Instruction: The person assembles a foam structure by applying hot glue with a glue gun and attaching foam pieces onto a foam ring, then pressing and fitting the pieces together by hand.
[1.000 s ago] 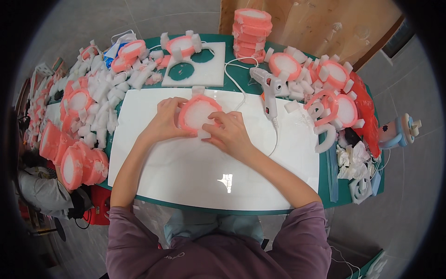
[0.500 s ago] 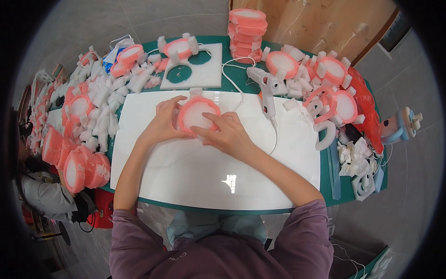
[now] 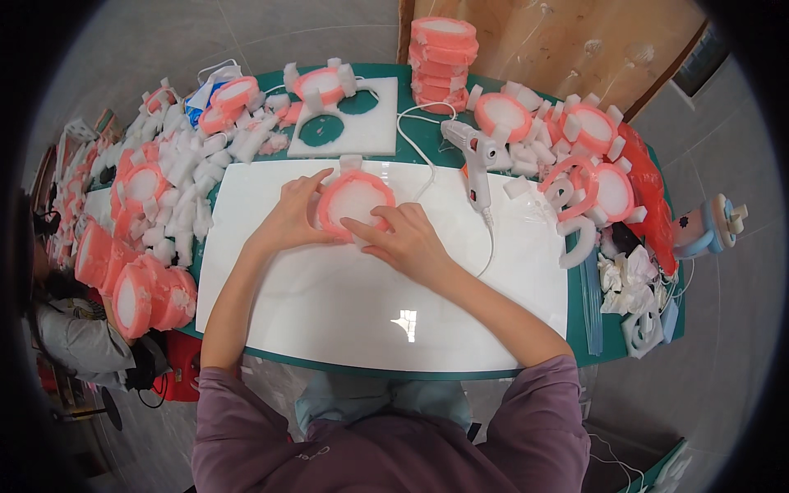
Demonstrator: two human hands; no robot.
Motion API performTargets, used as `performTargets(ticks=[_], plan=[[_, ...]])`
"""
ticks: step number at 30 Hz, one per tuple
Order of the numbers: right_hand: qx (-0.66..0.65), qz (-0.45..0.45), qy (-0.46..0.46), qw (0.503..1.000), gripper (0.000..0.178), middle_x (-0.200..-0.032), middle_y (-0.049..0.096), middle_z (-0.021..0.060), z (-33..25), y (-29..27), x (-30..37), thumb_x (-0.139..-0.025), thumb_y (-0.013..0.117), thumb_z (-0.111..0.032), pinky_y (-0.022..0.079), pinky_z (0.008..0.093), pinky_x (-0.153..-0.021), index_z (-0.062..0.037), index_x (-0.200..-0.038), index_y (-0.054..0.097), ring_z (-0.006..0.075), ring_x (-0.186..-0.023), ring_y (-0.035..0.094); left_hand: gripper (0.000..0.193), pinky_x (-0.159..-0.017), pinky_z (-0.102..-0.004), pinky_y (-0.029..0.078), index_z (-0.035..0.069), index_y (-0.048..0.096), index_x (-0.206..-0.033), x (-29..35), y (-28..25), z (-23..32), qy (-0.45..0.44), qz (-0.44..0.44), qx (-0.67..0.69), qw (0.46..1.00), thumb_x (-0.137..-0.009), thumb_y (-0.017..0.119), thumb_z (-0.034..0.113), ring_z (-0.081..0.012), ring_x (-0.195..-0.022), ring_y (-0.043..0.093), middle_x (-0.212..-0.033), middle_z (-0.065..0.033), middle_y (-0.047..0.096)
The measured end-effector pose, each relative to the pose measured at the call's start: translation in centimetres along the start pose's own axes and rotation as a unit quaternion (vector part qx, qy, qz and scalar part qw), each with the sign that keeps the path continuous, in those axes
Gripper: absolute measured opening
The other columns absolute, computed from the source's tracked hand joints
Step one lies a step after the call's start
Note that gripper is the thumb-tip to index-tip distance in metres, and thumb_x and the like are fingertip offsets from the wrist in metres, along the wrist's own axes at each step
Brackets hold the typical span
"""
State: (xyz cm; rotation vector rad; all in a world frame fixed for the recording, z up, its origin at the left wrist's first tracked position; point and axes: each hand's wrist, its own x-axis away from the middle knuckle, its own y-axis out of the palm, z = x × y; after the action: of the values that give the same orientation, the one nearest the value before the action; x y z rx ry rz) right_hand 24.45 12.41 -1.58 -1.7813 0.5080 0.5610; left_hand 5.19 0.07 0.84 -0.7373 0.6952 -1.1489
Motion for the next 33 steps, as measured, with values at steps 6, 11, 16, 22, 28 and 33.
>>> performTargets(ticks=[6,11,16,22,28,33], plan=[[-0.014,0.004,-0.002,1.000,0.058,-0.096,0.053,0.0053,0.0,-0.1,-0.1,-0.063,0.073,-0.018,0.037,0.0326,-0.075,-0.0224,-0.118,0.055,0.0194,-0.084,0.049,0.085,-0.099,-0.0405,0.026,0.007,0.047,-0.122,-0.1,-0.2,0.0,0.036,0.000,-0.023,0.999,-0.052,0.081,0.041,-0.0303,-0.110,0.043,-0.111,-0.0132,0.053],[-0.039,-0.004,0.016,0.999,0.059,-0.094,0.053,0.0049,0.1,0.2,0.1,-0.063,0.073,-0.018,0.037,0.0323,-0.075,-0.0207,-0.119,0.054,0.0196,-0.085,0.049,0.082,-0.100,-0.0394,0.024,0.007,0.048,-0.121,0.2,-0.1,-0.3,0.069,0.016,-0.040,0.997,-0.054,0.080,0.042,-0.0303,-0.110,0.043,-0.111,-0.0131,0.053],[-0.036,-0.007,0.019,0.999,0.062,-0.092,0.053,0.0048,0.0,0.1,0.0,-0.063,0.073,-0.017,0.036,0.0321,-0.075,-0.0197,-0.121,0.052,0.0196,-0.085,0.049,0.088,-0.100,-0.0393,0.024,0.002,0.050,-0.118,0.0,0.1,-0.4,0.076,0.031,-0.046,0.996,-0.050,0.078,0.050,-0.0297,-0.108,0.046,-0.108,-0.0157,0.056],[-0.063,-0.002,0.055,0.996,0.069,-0.080,0.053,0.0036,-0.1,0.0,0.0,-0.063,0.074,-0.017,0.035,0.0326,-0.079,-0.0094,-0.125,0.045,0.0202,-0.081,0.049,0.087,-0.100,-0.0393,0.024,0.002,0.049,-0.119,0.0,-0.3,0.3,0.061,0.014,-0.038,0.997,-0.051,0.078,0.048,-0.0292,-0.109,0.046,-0.112,-0.0148,0.055],[-0.084,0.001,0.074,0.994,0.076,-0.086,0.058,0.0041,0.0,0.2,0.1,-0.061,0.077,-0.016,0.035,0.0324,-0.083,-0.0062,-0.127,0.040,0.0214,-0.085,0.051,0.087,-0.100,-0.0396,0.023,0.003,0.047,-0.121,0.0,0.0,-0.4,0.085,0.026,-0.046,0.995,-0.052,0.078,0.047,-0.0297,-0.109,0.045,-0.113,-0.0156,0.054],[-0.103,0.007,0.114,0.988,0.078,-0.095,0.060,0.0050,-0.1,0.0,0.0,-0.058,0.078,-0.014,0.036,0.0328,-0.084,-0.0064,-0.126,0.040,0.0224,-0.088,0.052,0.086,-0.100,-0.0403,0.023,0.004,0.045,-0.119,0.3,-0.3,0.9,0.058,0.028,-0.027,0.998,-0.052,0.077,0.046,-0.0317,-0.109,0.045,-0.112,-0.0169,0.053]])
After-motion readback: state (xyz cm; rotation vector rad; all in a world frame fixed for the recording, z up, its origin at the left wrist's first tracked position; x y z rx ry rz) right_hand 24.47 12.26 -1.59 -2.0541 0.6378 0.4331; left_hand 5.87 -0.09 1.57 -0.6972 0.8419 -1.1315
